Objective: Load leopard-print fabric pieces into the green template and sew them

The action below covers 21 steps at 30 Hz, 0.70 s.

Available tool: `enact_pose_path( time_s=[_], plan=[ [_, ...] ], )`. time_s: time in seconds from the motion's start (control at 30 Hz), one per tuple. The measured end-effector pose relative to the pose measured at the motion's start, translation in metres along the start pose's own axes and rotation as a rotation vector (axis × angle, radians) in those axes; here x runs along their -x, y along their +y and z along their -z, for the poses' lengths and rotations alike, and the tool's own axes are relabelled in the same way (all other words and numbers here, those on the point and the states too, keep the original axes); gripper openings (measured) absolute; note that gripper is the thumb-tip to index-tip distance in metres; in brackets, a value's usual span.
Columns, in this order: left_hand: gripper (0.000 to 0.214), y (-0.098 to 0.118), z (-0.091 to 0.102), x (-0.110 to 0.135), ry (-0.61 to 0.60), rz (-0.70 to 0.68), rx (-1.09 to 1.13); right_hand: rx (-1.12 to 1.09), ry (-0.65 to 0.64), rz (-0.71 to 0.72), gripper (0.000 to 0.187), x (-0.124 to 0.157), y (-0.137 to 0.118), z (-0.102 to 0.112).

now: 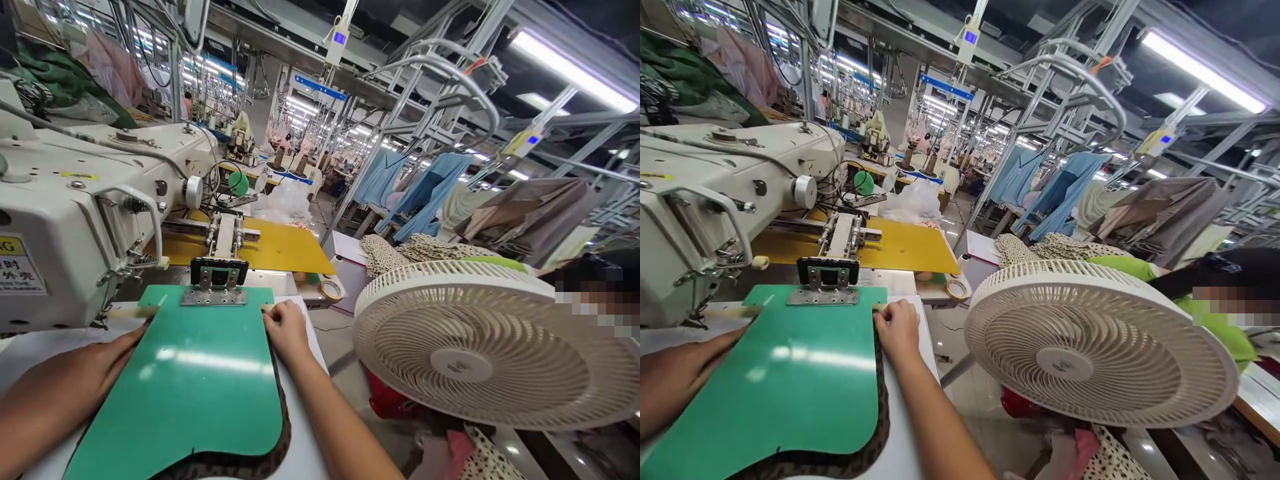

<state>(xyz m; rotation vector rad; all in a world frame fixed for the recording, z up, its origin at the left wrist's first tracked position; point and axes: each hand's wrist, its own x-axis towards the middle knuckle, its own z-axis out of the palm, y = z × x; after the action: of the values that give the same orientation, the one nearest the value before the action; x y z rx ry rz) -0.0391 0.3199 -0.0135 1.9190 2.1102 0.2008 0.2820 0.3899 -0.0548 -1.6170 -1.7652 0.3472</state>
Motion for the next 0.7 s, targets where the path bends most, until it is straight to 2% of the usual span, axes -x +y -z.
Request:
enact_pose_path(
  time_s=[0.1,0.23,0.47,0.7],
  plan=[
    [0.06,0.017,0.012,0.009,-0.099,0.048,-0.13,-0.017,-0.012,0.007,0.02,-0.001,0.001,0.001],
    [0.06,0.021,0.013,0.016,-0.032,-0.016,-0.156,-0.078,-0.02,0.04,0.023,-0.002,0.007,0.002],
    [0.057,0.015,0.008,0.012,-0.007,0.0,-0.169,-0.158,-0.006,0.089,0.027,-0.005,0.018,-0.003],
    [0.056,0.015,0.006,0.018,0.051,-0.078,-0.141,-0.174,-0.016,0.085,0.025,-0.002,0.015,-0.004]
  ],
)
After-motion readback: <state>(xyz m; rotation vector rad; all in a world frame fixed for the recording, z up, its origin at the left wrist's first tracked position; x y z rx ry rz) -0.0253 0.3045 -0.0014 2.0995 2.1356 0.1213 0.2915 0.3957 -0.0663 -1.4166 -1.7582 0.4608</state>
